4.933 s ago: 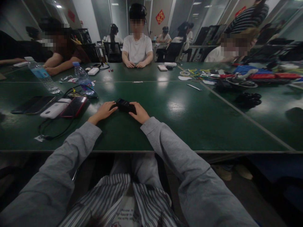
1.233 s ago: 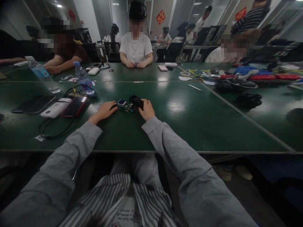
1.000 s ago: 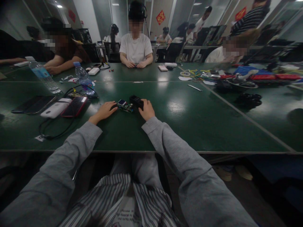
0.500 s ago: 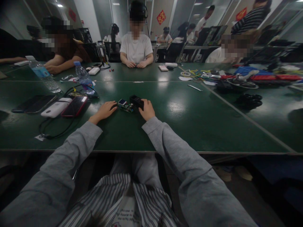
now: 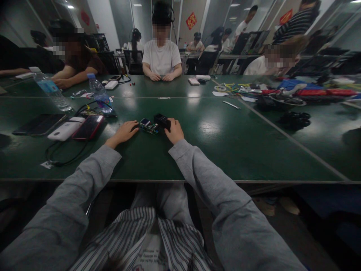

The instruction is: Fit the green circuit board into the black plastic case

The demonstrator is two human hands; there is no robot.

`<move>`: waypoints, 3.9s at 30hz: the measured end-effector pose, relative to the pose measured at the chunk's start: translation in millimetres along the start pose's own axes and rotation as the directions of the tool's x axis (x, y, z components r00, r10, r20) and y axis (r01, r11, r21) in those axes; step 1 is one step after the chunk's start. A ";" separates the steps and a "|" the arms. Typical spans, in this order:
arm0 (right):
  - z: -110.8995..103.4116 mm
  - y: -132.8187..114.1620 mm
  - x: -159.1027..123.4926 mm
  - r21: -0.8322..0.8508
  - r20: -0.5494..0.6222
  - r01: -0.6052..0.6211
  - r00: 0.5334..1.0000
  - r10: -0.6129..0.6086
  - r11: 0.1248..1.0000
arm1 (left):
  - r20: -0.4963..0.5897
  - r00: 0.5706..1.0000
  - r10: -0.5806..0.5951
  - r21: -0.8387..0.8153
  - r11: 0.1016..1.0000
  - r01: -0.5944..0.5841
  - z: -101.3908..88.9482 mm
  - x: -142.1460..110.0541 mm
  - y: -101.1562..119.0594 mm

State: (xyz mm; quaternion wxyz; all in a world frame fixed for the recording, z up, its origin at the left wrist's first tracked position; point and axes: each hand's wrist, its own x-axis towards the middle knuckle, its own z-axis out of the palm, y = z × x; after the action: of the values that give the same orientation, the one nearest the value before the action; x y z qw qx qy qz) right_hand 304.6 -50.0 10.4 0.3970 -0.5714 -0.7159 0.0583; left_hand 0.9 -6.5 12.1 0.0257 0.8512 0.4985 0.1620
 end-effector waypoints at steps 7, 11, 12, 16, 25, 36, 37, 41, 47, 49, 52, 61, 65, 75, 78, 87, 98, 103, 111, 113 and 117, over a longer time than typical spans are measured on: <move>-2.4 -2.6 0.2 0.015 0.009 -0.005 1.000 0.005 1.000 | 0.011 1.000 -0.002 0.005 1.000 0.002 -2.2 -0.9 2.1; -3.2 -4.0 -0.3 0.018 0.014 -0.005 1.000 0.005 1.000 | 0.002 1.000 -0.001 0.007 1.000 0.001 -0.8 -0.5 0.6; -3.1 -4.1 -0.4 0.017 0.012 -0.005 1.000 0.005 1.000 | 0.002 1.000 0.000 0.006 1.000 0.000 -0.5 -0.3 0.2; -3.1 -4.1 0.1 0.001 0.013 -0.019 1.000 0.019 1.000 | 0.009 1.000 0.006 0.005 1.000 -0.006 0.5 0.6 -1.2; -7.0 -6.7 -0.3 0.003 0.003 -0.027 1.000 0.027 1.000 | -0.009 1.000 0.015 0.022 1.000 -0.015 1.2 0.3 -1.0; -12.0 -23.1 0.1 0.162 -0.311 0.151 0.946 -0.095 0.975 | -0.011 1.000 0.025 0.014 1.000 -0.025 -0.5 -1.3 0.0; -11.9 -26.5 -1.4 0.188 -0.301 0.186 0.945 -0.124 0.964 | -0.015 1.000 0.026 0.017 1.000 -0.026 -0.4 -1.3 0.0; -9.3 -38.1 -7.9 0.236 -0.211 0.287 0.948 -0.239 0.928 | -0.029 0.999 0.022 0.035 0.999 -0.021 1.5 -0.7 -1.3; -7.4 -41.9 -11.1 0.220 -0.116 0.307 0.951 -0.287 0.926 | -0.026 0.999 0.022 0.042 0.999 -0.021 6.1 2.1 -5.3; -7.2 -41.4 -10.7 0.216 -0.122 0.302 0.952 -0.281 0.929 | -0.025 0.999 0.020 0.045 0.999 -0.019 6.7 2.5 -5.4; -5.9 -40.3 -10.2 0.213 -0.124 0.304 0.951 -0.282 0.929 | -0.032 0.999 0.016 0.044 0.999 -0.014 5.9 2.1 -4.0; -3.2 -39.3 -13.0 0.140 0.011 0.322 0.945 -0.327 0.936 | -0.012 1.000 0.019 0.017 1.000 -0.019 3.3 0.5 -1.6; -2.0 -39.7 -13.7 0.078 0.146 0.275 0.948 -0.283 0.958 | 0.004 1.000 0.010 0.008 1.000 -0.010 -0.1 -0.9 0.8; 2.6 -34.5 15.3 0.058 0.266 0.313 0.911 -0.317 0.948 | 0.058 0.998 0.030 0.052 0.998 -0.033 -15.6 -0.8 10.0; 8.9 -30.4 27.1 0.093 0.263 0.300 0.912 -0.314 0.949 | 0.077 0.997 0.031 0.079 0.996 -0.037 -19.0 4.8 10.6; 8.8 -27.5 26.2 0.152 0.260 0.265 0.919 -0.297 0.952 | 0.014 1.000 -0.013 0.063 0.998 0.012 -14.5 7.7 10.4; 8.5 -26.3 27.5 0.129 0.302 0.242 0.914 -0.271 0.962 | 0.019 1.000 -0.002 0.051 0.999 0.001 -14.2 7.1 8.7; 6.3 -28.0 27.1 0.175 0.308 0.219 0.914 -0.265 0.960 | 0.016 1.000 0.009 0.051 0.999 -0.010 -14.6 6.7 9.1; 6.9 -31.9 22.4 0.130 0.282 0.264 0.914 -0.291 0.956 | -0.004 1.000 0.014 0.059 0.998 -0.013 -14.7 7.3 10.5; 6.7 -33.2 20.2 0.114 0.279 0.277 0.913 -0.298 0.954 | -0.006 1.000 0.016 0.053 0.998 -0.015 -14.6 7.4 10.4; 4.7 -35.7 14.8 0.095 0.279 0.272 0.916 -0.288 0.957 | -0.011 1.000 0.025 0.045 0.999 -0.024 -14.2 7.5 9.5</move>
State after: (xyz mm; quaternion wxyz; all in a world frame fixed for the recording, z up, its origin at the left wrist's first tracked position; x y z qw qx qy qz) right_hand 273.6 -47.6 33.8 0.3073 -0.4371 -0.8389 0.1035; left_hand 8.0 -6.5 29.4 0.0017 0.8567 0.4916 0.1560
